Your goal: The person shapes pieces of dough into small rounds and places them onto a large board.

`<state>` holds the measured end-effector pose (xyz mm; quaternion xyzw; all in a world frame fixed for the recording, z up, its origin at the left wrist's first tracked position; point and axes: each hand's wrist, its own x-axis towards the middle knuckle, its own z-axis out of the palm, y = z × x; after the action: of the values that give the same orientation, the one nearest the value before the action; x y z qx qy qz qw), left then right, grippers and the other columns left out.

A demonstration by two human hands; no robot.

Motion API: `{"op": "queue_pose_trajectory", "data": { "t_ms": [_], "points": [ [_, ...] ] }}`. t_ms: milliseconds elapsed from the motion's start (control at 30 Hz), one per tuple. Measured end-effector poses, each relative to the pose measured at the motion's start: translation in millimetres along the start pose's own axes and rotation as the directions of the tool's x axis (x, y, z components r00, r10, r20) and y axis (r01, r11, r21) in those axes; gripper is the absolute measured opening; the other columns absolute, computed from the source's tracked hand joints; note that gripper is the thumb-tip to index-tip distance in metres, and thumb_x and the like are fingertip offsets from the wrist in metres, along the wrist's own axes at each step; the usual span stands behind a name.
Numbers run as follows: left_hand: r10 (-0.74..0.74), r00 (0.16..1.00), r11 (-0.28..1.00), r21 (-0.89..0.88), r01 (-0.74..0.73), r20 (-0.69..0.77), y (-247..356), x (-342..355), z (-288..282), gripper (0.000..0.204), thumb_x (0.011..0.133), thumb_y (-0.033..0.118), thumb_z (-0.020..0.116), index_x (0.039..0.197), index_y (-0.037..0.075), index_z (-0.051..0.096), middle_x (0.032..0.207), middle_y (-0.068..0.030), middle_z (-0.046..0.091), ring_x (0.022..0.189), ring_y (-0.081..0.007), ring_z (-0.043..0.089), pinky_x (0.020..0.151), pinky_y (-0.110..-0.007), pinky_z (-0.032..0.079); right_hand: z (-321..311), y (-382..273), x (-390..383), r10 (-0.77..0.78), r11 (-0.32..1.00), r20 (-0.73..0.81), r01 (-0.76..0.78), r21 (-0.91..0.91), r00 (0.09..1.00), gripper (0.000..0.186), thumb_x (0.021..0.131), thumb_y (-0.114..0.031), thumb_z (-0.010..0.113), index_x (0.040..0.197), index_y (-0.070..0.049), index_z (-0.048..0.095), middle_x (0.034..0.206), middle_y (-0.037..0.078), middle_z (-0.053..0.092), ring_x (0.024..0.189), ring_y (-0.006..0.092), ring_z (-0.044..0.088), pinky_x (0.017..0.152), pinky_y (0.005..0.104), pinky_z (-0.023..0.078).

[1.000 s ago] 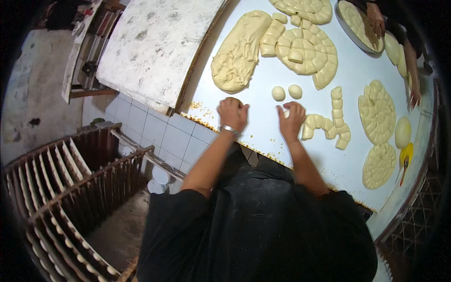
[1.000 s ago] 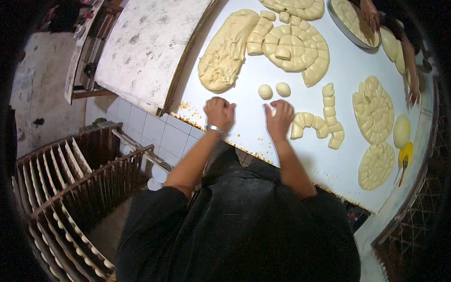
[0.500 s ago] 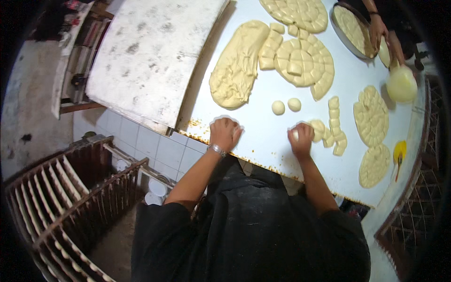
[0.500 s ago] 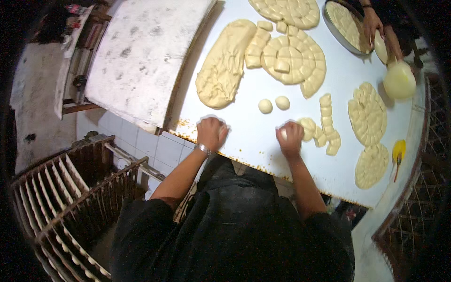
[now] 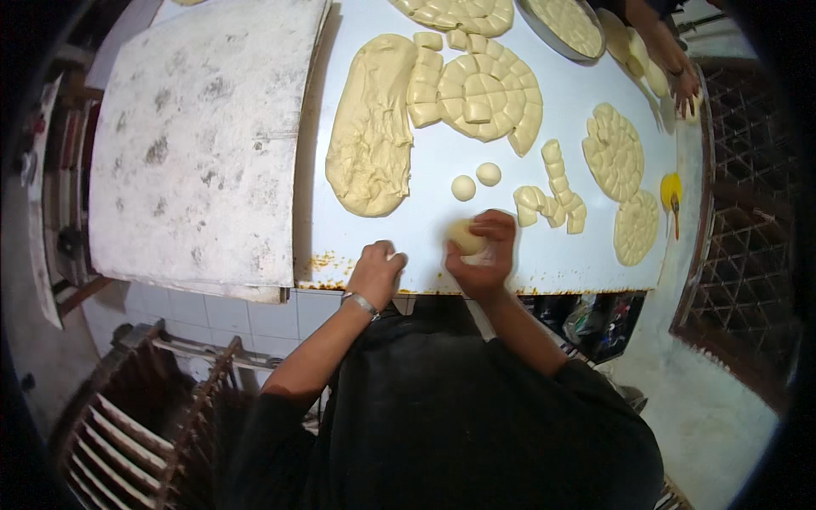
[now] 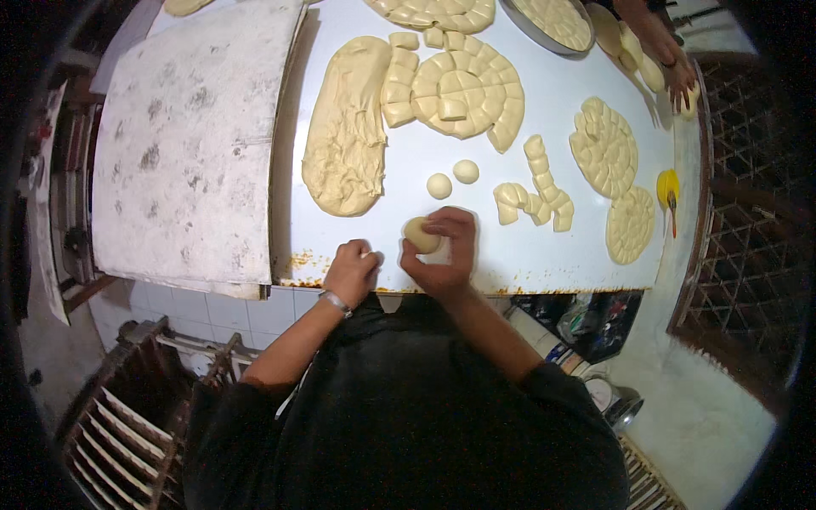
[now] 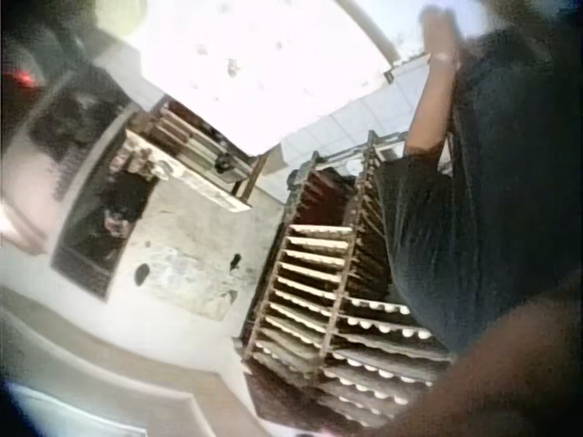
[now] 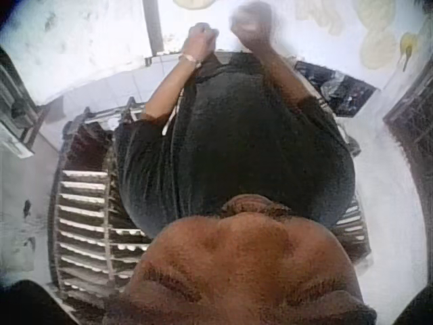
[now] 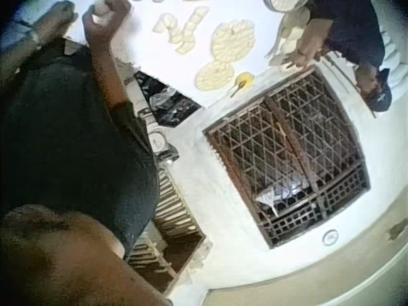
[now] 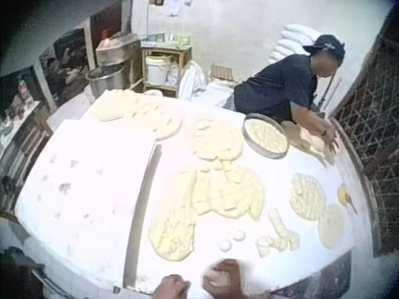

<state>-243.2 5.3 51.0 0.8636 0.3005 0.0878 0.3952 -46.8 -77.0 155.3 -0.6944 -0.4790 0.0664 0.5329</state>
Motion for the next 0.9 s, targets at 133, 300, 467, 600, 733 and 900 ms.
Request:
{"op": "queue_pose_trajectory", "data": {
  "t_ms": [133, 300, 467, 600, 733, 900],
  "points": [
    [-0.063, 0.988, 0.982, -0.184, 0.036, -0.142, 36.2, 0.9, -62.9, 0.013, 0.083, 0.004, 0.078, 0.096, 0.006, 0.076, 0.11, -0.0158, 0.066, 0.104, -0.0378, 0.066, 0.091, -0.045, 0.056, 6.9, 83.4, -57.6, 0.196, 0.947, 0.139, -0.151, -0.282, 0.971, 0.058, 0.077, -0.009, 0.095, 0.124, -0.002, 0.063, 0.127, 0.018, 0.063, 0.12, 0.0359, 0.062, 0.104, 0.0469, 0.051],
    [-0.338, 0.934, 0.941, -0.064, 0.333, -0.111, -8.6, 6.3, -23.1, 0.027, 0.082, 0.013, 0.083, 0.107, 0.006, 0.076, 0.127, -0.018, 0.064, 0.121, -0.0378, 0.062, 0.103, -0.048, 0.053, -1.8, 116.7, 20.0, 0.132, 0.926, -0.002, -0.124, -0.357, 0.991, 0.046, 0.086, -0.013, 0.087, 0.126, -0.002, 0.066, 0.122, 0.016, 0.063, 0.115, 0.0386, 0.062, 0.102, 0.0485, 0.051],
    [-0.227, 0.907, 0.967, 0.032, 0.254, -0.354, 25.9, -2.1, -0.3, 0.065, 0.081, 0.019, 0.088, 0.141, 0.014, 0.064, 0.146, -0.0219, 0.054, 0.134, -0.0445, 0.051, 0.113, -0.055, 0.045, -49.8, 128.8, -21.8, 0.099, 0.974, 0.423, 0.0, -0.227, 0.901, 0.034, 0.089, -0.024, 0.081, 0.117, -0.007, 0.072, 0.122, 0.012, 0.063, 0.116, 0.0346, 0.06, 0.104, 0.0473, 0.049],
    [-0.18, 0.948, 0.926, 0.279, 0.253, -0.261, 13.0, 13.8, 6.1, 0.053, 0.085, 0.017, 0.085, 0.133, 0.008, 0.065, 0.135, -0.0209, 0.061, 0.123, -0.0411, 0.06, 0.104, -0.052, 0.051, -121.5, 179.8, -77.6, -0.136, 0.945, 0.815, 0.322, -0.065, 0.564, 0.04, 0.086, -0.039, 0.084, 0.111, -0.01, 0.071, 0.122, 0.01, 0.063, 0.118, 0.032, 0.058, 0.102, 0.0493, 0.048],
    [-0.269, 0.84, 0.946, 0.033, 0.322, -0.471, 19.1, -10.0, 64.7, 0.021, 0.095, 0.018, 0.073, 0.108, 0.002, 0.068, 0.11, -0.0182, 0.067, 0.105, -0.0409, 0.063, 0.093, -0.051, 0.051, -40.5, 149.2, -61.2, 0.055, 0.951, 0.343, 0.056, -0.305, 0.938, 0.029, 0.089, -0.036, 0.08, 0.103, -0.014, 0.068, 0.113, 0.005, 0.065, 0.119, 0.028, 0.057, 0.101, 0.048, 0.045],
    [-0.187, 0.841, 0.846, 0.352, 0.401, -0.508, 11.5, -14.6, 64.2, 0.024, 0.087, 0.028, 0.08, 0.092, 0.007, 0.07, 0.107, -0.0204, 0.066, 0.101, -0.0421, 0.06, 0.088, -0.055, 0.045, -74.9, 203.0, -57.6, -0.242, 0.904, 0.75, 0.424, -0.055, 0.615, 0.023, 0.088, -0.026, 0.081, 0.099, -0.011, 0.066, 0.11, 0.004, 0.065, 0.113, 0.0286, 0.06, 0.097, 0.0489, 0.046]
  ]
}}
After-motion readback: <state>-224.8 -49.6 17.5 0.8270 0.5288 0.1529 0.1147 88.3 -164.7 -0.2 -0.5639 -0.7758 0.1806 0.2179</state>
